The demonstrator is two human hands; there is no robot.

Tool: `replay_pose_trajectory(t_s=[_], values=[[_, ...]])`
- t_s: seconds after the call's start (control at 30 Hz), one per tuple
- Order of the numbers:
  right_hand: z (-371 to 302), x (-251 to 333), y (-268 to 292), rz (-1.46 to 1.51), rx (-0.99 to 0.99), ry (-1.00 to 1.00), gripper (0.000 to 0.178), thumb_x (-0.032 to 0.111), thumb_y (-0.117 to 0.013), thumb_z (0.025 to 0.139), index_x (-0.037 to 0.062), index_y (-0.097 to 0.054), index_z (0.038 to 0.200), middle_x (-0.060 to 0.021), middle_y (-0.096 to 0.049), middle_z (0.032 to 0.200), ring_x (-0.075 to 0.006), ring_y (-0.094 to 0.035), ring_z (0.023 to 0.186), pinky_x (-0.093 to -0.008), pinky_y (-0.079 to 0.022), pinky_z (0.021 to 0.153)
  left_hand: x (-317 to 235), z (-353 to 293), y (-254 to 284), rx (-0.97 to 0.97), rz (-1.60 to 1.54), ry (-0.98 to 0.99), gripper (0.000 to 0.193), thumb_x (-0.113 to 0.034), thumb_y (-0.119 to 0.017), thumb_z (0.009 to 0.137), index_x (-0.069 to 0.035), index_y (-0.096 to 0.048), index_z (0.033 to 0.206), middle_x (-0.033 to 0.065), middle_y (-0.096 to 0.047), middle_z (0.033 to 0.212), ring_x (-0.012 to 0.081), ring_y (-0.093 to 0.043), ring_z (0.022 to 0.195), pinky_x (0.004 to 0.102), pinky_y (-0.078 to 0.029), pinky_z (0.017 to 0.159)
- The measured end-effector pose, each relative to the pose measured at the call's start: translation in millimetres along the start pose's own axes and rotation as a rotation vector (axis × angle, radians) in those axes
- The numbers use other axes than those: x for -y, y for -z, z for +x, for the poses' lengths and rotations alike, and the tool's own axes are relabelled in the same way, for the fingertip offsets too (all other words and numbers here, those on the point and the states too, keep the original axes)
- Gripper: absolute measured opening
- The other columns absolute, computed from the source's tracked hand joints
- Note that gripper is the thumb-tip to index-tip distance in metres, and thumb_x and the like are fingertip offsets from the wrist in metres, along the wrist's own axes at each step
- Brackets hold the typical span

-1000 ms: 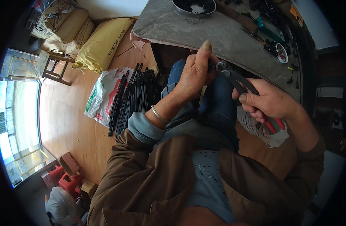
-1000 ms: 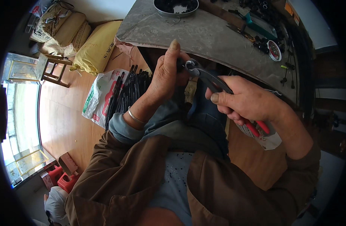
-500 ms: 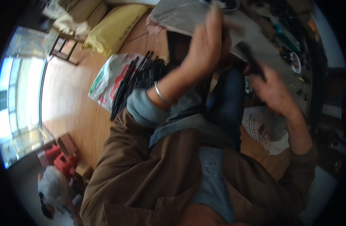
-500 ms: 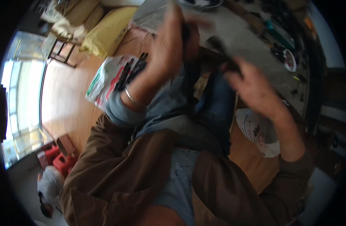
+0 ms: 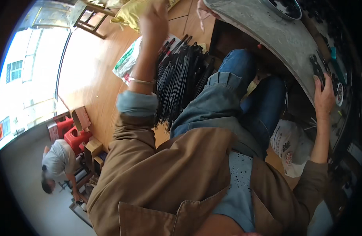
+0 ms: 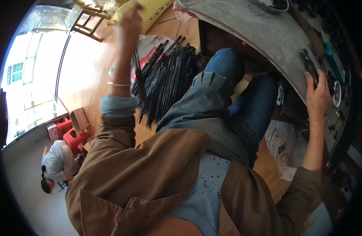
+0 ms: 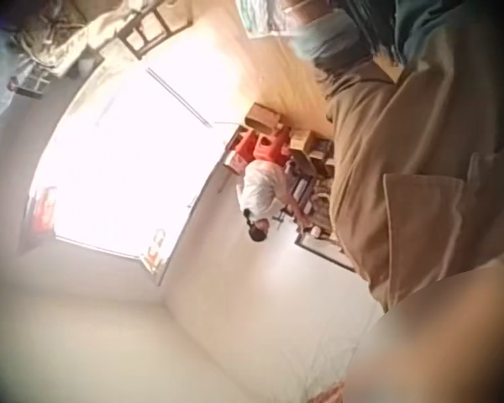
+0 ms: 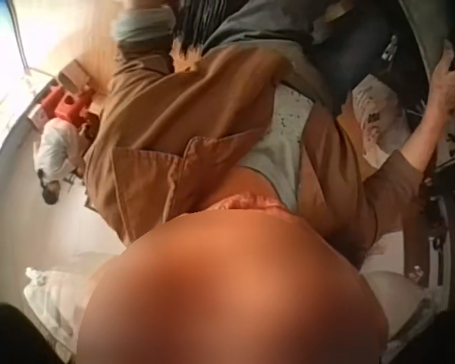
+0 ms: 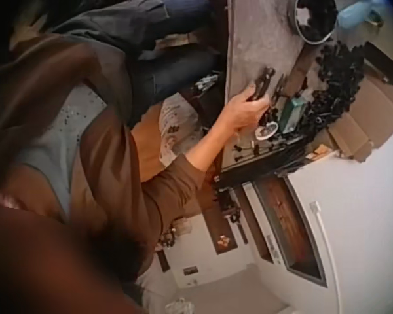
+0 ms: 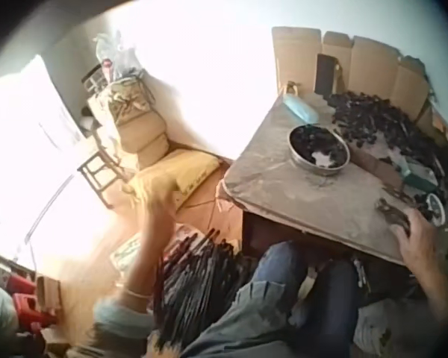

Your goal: Assembling the metal ribs and runner of an umbrella frame using wire and pliers.

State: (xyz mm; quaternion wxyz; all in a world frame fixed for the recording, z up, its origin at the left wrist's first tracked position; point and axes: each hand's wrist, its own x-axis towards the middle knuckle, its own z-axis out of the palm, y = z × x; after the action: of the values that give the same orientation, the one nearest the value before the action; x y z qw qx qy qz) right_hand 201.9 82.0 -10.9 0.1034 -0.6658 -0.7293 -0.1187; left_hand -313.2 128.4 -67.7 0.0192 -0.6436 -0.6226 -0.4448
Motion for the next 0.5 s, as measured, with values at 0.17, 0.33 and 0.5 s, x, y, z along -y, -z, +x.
replay_pose_trajectory(t_s=[0.17, 0.33, 0.5], values=[[-2.3, -6.3, 9.3, 0.025, -0.181, 0.116, 0.035, 0.025, -0.065, 0.089, 0.0055, -0.06, 0.117, -0.0119, -0.06, 0.113, -0.0313, -0.055, 0.109, -0.04, -0.045, 0.09, 65.6, -129.8, -122.2, 0.471, 0.234, 0.168, 0.028, -0.021, -0.04, 0.095, -0.019, -0.058, 0.116, 0.0187, -0.057, 0.1, 0.0408, -0.061, 0.088, 0.0507, -0.049, 0.073], [-7.7, 4.9, 3.6, 0.205, -0.293, 0.097, 0.041, 0.014, -0.073, 0.071, 0.0063, -0.061, 0.11, -0.0129, -0.06, 0.111, -0.0337, -0.054, 0.107, -0.0443, -0.043, 0.093, 89.3, -197.5, -165.1, 0.75, 0.097, 0.414, 0.038, -0.034, -0.036, 0.099, -0.016, -0.052, 0.129, 0.0194, -0.056, 0.116, 0.0414, -0.059, 0.098, 0.0526, -0.049, 0.079], [-12.8, 2.5, 24.4, 0.183, -0.371, 0.033, 0.032, 0.019, -0.071, 0.076, 0.0087, -0.062, 0.104, -0.0092, -0.058, 0.108, -0.0298, -0.053, 0.105, -0.0429, -0.039, 0.092, 91.3, -195.2, -198.9, 0.645, 0.434, 0.659, 0.079, -0.064, -0.048, 0.086, -0.021, -0.024, 0.147, 0.0161, -0.044, 0.136, 0.0387, -0.046, 0.121, 0.0569, -0.042, 0.089]])
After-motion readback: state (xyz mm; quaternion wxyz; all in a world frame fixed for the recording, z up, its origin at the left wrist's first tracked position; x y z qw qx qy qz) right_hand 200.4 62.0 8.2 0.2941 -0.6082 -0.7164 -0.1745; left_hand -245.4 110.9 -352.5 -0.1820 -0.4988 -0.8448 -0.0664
